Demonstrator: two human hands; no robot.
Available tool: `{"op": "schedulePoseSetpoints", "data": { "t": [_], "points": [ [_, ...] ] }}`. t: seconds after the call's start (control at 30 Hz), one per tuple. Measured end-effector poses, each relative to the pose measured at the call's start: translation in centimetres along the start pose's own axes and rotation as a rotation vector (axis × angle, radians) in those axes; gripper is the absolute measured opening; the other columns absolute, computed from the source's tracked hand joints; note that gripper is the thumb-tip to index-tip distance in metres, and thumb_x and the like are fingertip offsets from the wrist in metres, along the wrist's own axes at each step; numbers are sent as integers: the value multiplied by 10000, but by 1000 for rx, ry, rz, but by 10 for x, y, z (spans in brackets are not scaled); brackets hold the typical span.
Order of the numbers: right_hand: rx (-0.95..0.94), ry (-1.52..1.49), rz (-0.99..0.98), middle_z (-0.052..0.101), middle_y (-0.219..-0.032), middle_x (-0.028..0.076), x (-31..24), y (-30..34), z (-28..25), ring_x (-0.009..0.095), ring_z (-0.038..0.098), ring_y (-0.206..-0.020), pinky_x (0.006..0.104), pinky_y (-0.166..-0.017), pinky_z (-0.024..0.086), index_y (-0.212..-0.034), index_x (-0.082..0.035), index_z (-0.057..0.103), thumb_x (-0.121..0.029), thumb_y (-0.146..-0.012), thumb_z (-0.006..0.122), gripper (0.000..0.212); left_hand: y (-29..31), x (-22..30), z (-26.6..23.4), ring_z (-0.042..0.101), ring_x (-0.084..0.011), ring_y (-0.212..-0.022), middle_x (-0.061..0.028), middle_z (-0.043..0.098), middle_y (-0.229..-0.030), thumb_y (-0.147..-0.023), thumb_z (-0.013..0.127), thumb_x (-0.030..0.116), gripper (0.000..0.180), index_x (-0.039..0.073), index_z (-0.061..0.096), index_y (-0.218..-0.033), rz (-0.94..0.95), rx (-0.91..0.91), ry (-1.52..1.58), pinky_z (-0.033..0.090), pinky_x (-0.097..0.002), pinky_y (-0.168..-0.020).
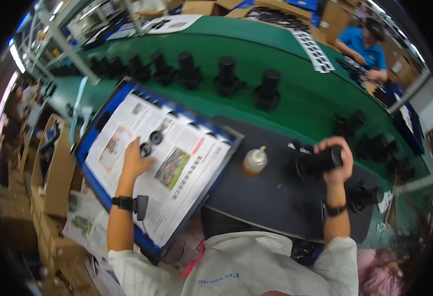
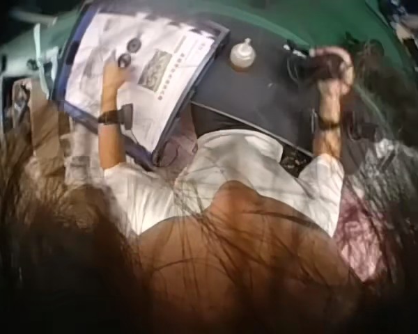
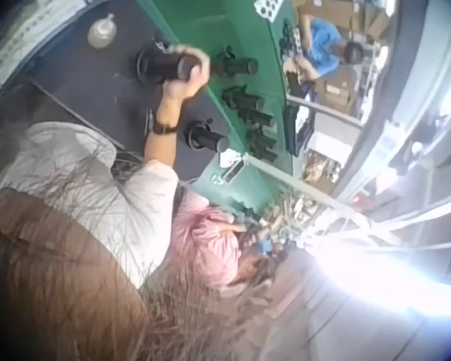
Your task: Assembling plastic housings for electronic components and applying glue to small parts.
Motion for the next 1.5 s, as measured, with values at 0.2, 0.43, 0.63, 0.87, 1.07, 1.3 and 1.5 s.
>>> {"op": "schedulePoseSetpoints", "data": {
  "t": [0.2,0.43,0.63,0.87,1.07,1.3,1.5],
  "points": [
    [284,251,-235,654,-834,195,69,-131,-82,285,642,-740,367,-747,516,-924,83,577,-104,-828,399,275,-9,-51,51,533,-418,-1063,-288,541,-1166,-719,636,67,620,-43,450,-1301,73,-11,118,421,-450,-942],
    [395,893,-375,572,-1200,156,35,-131,-60,244,548,-1115,355,-921,426,-1285,-14,477,-137,-887,517,419,58,46,-90,566,-244,-871,-132,577,-959,-695,703,48,491,-9,553,-1160,-87,110,314,459,-329,-759],
    [-44,1169,-458,547,-1191,153,81,-155,51,307,542,-1095,428,-905,459,-1160,-76,600,-269,-723,766,506,145,129,-107,476,-92,-517,-12,502,-779,-570,731,27,466,48,534,-991,-464,106,990,403,-208,-450],
    [40,976,-275,622,-1106,127,134,-165,10,233,603,-1019,352,-899,468,-1221,-101,570,-139,-790,702,451,148,183,-37,462,-456,-1227,-254,373,-1415,-958,485,328,598,-57,328,-1387,-381,-100,2008,568,-461,-832],
    [-3,426,-238,555,-1189,181,-8,-105,71,271,569,-1098,354,-933,479,-1365,-17,369,-88,-788,695,666,144,216,-16,439,-424,-1264,-236,369,-1425,-908,521,159,546,-27,345,-1391,-471,-346,2322,535,-468,-894],
    [-77,-309,-2,514,-1140,181,-43,0,88,301,553,-1045,442,-919,477,-1323,-21,388,-266,-705,630,707,129,272,16,445,-272,-1282,-168,375,-1397,-774,546,-174,633,-33,353,-1360,-97,-380,1804,483,-326,-950],
    [177,-697,210,548,-1027,91,7,26,70,229,556,-925,426,-816,505,-1146,-68,492,-379,-812,597,468,135,301,17,437,-240,-1268,-228,391,-1379,-757,633,-125,638,-65,335,-1318,79,-230,1582,459,-319,-985]
  ]
}}
Point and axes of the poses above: each hand's wrist, its own y-axis away from the middle knuckle, its own z-axis out of the palm, x = y × z, the point moved 2 cm from there along -y, towards the middle knuckle
